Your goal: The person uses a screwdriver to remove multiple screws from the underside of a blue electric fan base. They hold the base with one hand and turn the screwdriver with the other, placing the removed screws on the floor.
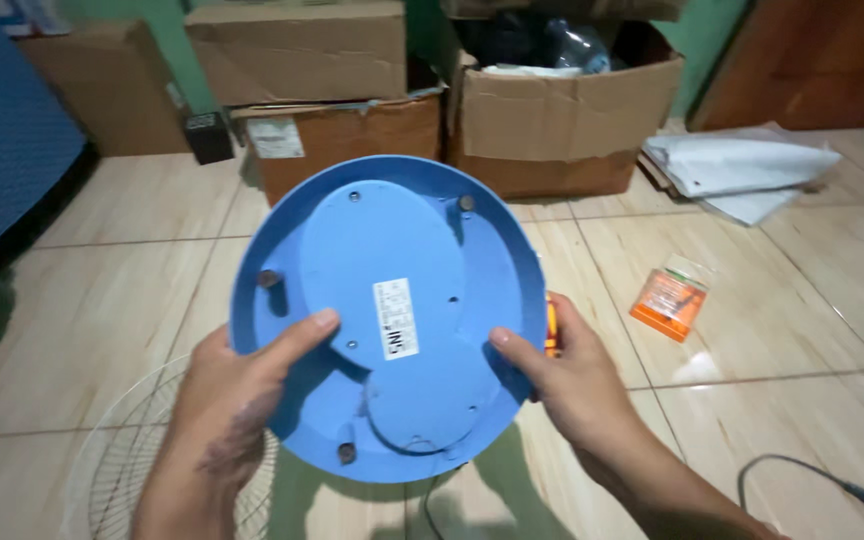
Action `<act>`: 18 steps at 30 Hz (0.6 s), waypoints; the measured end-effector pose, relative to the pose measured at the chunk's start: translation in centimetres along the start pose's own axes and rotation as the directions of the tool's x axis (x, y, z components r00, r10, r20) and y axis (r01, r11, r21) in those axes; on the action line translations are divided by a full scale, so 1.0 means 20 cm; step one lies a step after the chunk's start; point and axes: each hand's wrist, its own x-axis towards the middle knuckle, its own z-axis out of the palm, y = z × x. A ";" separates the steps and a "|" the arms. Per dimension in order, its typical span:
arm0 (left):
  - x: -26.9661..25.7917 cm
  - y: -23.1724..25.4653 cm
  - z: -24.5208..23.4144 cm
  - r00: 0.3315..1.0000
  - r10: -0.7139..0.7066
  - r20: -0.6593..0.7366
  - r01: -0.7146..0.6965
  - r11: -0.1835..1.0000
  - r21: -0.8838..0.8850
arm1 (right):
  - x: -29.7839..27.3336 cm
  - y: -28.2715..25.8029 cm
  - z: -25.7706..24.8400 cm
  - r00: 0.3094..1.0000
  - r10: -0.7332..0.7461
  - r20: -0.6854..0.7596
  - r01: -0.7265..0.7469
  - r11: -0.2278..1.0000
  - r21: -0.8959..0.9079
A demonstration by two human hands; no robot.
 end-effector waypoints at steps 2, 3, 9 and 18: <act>-0.02 0.05 0.02 0.998 0.055 -0.017 -0.053 0.992 0.116 | 0.02 0.01 -0.01 0.999 -0.005 0.033 0.005 1.000 0.018; -0.03 0.08 0.04 0.995 0.087 -0.051 -0.069 0.958 0.279 | 0.03 0.02 -0.01 0.999 -0.020 0.038 0.020 1.000 0.016; -0.03 0.39 0.17 0.992 0.125 -0.026 -0.042 0.516 0.855 | 0.07 0.06 -0.05 0.995 -0.016 0.100 -0.001 0.986 0.166; 0.07 0.49 0.41 0.970 0.191 0.153 -0.193 0.213 0.958 | 0.14 0.30 -0.22 0.939 -0.184 0.291 0.055 0.914 0.402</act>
